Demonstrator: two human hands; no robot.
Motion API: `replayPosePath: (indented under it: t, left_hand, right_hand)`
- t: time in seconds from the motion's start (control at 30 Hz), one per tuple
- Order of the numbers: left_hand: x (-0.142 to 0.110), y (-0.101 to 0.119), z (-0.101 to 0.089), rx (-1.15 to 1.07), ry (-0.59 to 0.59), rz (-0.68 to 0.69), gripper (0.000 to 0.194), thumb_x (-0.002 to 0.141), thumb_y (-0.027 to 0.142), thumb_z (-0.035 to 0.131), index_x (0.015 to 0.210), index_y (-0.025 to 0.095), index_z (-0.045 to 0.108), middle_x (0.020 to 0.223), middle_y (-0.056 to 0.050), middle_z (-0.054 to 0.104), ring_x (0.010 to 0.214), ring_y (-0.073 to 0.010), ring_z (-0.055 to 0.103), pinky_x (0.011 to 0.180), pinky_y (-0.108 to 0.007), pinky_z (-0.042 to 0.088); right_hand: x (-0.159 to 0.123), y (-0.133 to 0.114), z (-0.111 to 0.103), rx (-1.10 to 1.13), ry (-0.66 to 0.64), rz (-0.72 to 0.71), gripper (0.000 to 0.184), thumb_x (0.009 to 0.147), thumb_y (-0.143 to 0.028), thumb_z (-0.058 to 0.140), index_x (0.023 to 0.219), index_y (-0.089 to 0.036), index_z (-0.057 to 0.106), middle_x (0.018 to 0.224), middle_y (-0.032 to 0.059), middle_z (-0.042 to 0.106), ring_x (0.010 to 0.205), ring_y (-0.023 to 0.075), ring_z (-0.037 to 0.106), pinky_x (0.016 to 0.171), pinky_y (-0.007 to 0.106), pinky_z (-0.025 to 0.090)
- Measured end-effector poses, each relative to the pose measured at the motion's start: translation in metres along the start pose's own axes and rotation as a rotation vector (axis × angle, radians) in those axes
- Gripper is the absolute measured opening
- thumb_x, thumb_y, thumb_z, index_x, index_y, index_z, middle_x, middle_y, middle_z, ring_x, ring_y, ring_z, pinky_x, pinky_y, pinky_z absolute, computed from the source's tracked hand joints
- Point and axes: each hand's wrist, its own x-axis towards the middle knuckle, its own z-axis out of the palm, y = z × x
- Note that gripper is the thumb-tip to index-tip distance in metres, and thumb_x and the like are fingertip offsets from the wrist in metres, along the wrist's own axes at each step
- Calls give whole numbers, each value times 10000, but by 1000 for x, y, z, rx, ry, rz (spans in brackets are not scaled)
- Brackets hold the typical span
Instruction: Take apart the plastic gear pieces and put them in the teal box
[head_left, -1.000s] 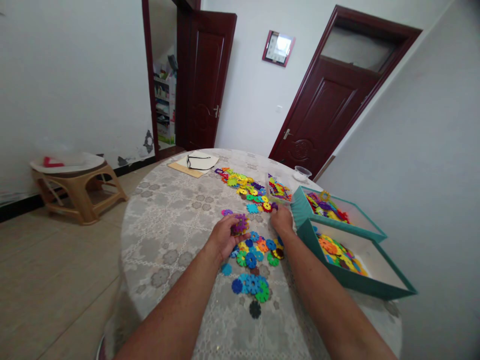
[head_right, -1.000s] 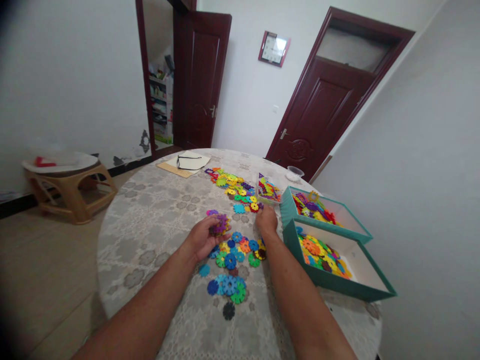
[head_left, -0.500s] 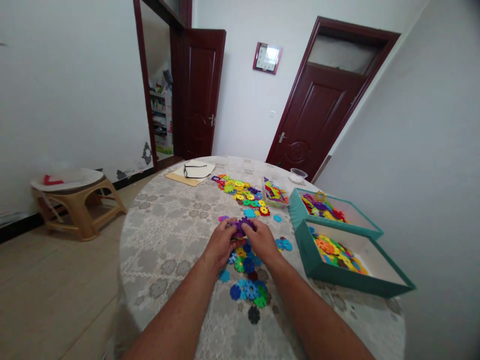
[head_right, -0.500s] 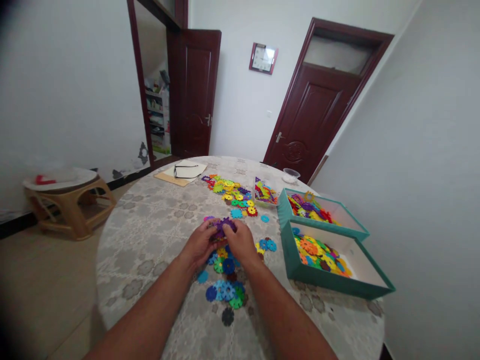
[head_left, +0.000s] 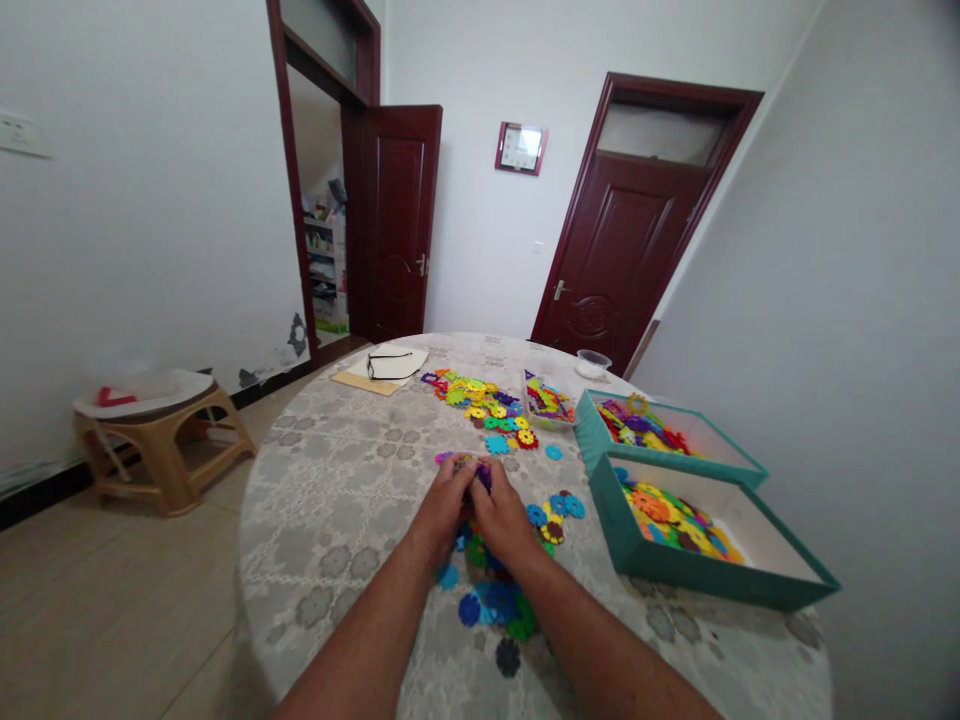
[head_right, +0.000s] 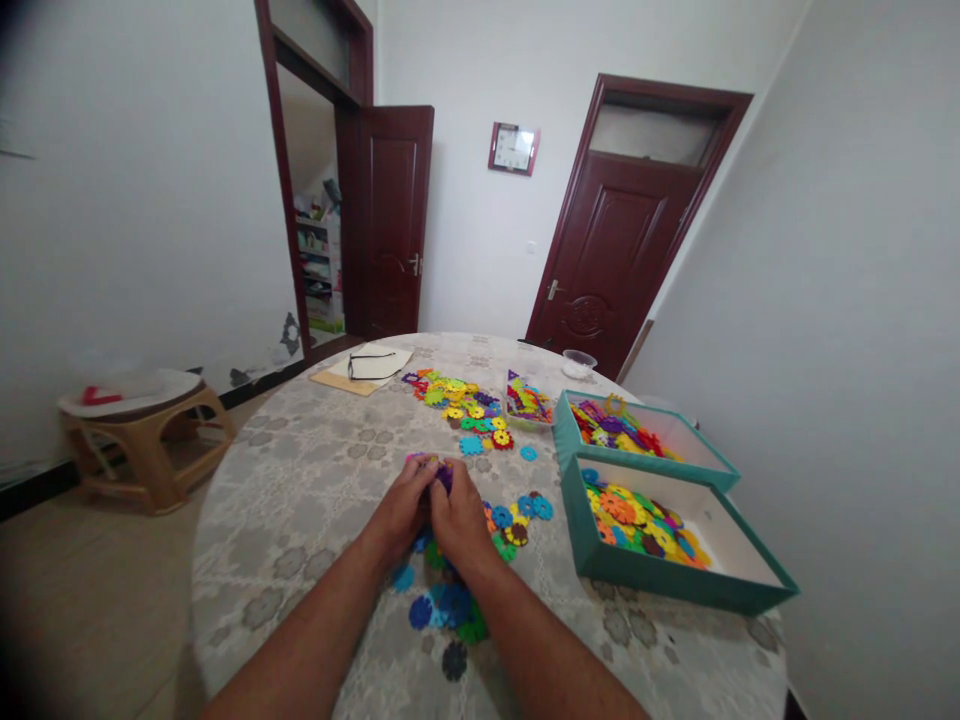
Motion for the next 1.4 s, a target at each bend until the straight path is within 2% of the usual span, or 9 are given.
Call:
replayPosePath:
  t: [0.13,0.3,0.4,0.6,0.77,0.87,0.97,1.13,1.4]
  left_hand:
    - [-2,0,0,114,19,29,478,827,624,729,1066,232,598,902,-12,689,839,-190,697,734,-283,574]
    - [-7,7,4,273,-14,52,481,890,701,601,1049,250,549,890,0,660,784,-187,671,627,-263,545]
    - [-9,9,5,447,11,151,479,962,714,464,990,242,544,871,-4,625,791,-190,639,644,-273,530]
    - [-13,7,5,610,-156,364,490,1032,649,343,1030,213,567,933,-35,632,870,-218,612,783,-344,524]
    - [-11,5,0,662,-78,488,551,1021,674,291,1081,208,577,854,-26,620,771,-202,603,709,-325,501]
    - [-7,1,-4,681,41,498,548,1021,667,280,1080,209,576,746,3,566,651,-177,549,604,-286,453]
    - [-4,-1,-8,791,33,561,503,1043,598,279,1046,208,598,742,1,560,674,-179,559,632,-289,456]
    - [-2,-1,-11,919,27,661,457,1058,491,273,976,212,625,705,9,551,654,-179,554,646,-299,458]
    - [10,-8,-26,938,119,664,420,1056,461,303,969,218,635,704,15,554,649,-171,561,645,-285,472]
  right_hand:
    - [-1,-6,-4,66,27,-80,260,996,-338,502,1196,-240,637,1211,68,694,1161,230,618,1059,383,460]
    - [6,-7,-16,319,-31,169,289,923,-386,591,1160,-231,652,1083,35,722,1031,226,661,946,365,522]
    - [4,-12,-25,257,6,140,302,889,-345,616,1164,-228,655,1095,28,722,1055,224,654,983,360,497]
    - [-10,-26,-40,179,-69,50,353,908,-279,579,1253,-227,630,1196,33,705,1137,218,634,1038,348,462]
    - [-27,-39,-68,114,-201,144,344,890,-265,589,1228,-235,647,1019,2,699,941,196,651,853,307,511]
    - [-40,-51,-105,46,-355,120,386,880,-256,628,1265,-251,655,991,-8,688,895,176,643,791,276,504]
    - [-48,-59,-152,-6,-386,148,452,909,-288,624,1360,-264,610,977,-7,684,734,138,631,673,253,499]
    - [-29,-36,-242,-169,-58,212,498,953,-398,581,1417,-217,564,895,13,693,573,123,586,563,242,483]
    - [50,52,-373,-706,506,323,466,913,-376,620,1329,-167,650,1192,132,745,1000,241,706,905,333,529]
